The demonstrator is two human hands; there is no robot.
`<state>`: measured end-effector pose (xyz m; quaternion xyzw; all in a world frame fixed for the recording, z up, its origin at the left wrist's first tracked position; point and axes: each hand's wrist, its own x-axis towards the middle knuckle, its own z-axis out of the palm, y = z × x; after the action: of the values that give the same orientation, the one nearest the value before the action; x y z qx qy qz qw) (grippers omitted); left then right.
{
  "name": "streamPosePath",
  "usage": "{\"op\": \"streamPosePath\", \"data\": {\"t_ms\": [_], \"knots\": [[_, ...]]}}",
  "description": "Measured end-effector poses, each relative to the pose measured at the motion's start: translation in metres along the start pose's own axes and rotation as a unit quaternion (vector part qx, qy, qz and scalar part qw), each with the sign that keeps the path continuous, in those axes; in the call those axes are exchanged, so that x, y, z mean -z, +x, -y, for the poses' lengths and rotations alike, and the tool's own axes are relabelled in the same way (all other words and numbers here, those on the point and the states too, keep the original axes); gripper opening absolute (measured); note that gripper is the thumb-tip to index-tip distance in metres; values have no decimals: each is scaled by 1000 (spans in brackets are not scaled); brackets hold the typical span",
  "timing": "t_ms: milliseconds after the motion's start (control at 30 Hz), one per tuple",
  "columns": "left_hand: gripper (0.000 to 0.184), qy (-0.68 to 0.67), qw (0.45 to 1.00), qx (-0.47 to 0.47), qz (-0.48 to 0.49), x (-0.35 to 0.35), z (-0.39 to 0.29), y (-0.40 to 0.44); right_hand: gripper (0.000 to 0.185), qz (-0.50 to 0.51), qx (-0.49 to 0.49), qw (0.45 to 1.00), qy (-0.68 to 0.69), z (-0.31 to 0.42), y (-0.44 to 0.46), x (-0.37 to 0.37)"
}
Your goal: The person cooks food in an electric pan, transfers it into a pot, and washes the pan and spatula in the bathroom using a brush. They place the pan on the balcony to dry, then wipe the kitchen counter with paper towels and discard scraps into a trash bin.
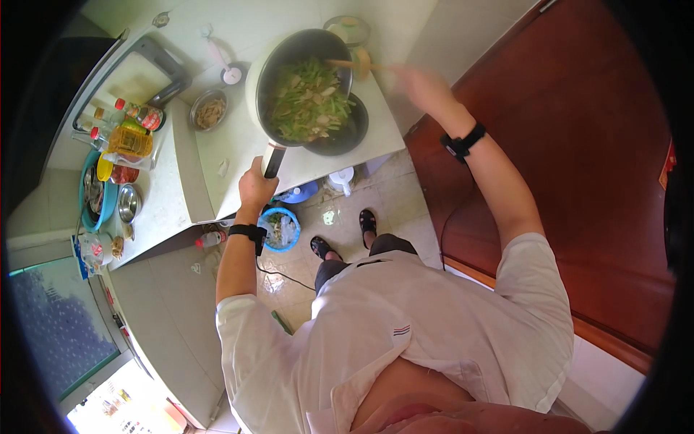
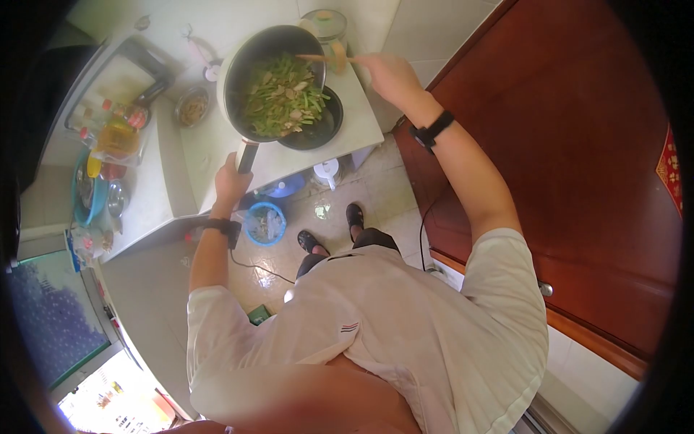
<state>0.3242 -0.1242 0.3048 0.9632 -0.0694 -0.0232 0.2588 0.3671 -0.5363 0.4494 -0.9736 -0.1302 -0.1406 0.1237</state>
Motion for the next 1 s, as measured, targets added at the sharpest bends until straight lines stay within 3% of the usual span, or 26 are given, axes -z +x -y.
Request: {"op": "streamPosePath", "data": {"t_ms": [133, 200, 400, 633, 700, 933, 1000], "knots": [[44, -3, 1000, -5, -1, -5, 5, 2, 32, -42, 23, 999, 16, -1, 10, -22], [44, 0, 1000, -6, -10, -8, 7, 3, 31, 27, 12, 1000, 2, 1, 7, -28], [45, -9, 999, -16, -33, -10, 3, 0, 30, 90, -11, 996, -16, 7, -21, -24], [45, 4, 999, -6, -41, -13, 5, 0, 36, 75, -10, 997, 16, 7, -49, -33], [46, 2, 999, -10, -42, -11, 4, 0, 32, 31, 48, 998, 13, 10, -54, -29], [49, 18, 999, -12, -49, -10, 6, -1, 35, 2, 52, 999, -7, 0, -45, 3], [48, 14, 999, 2, -34, -6, 2, -3, 38, -1, 13, 1000, -6, 5, -28, 9]]}}
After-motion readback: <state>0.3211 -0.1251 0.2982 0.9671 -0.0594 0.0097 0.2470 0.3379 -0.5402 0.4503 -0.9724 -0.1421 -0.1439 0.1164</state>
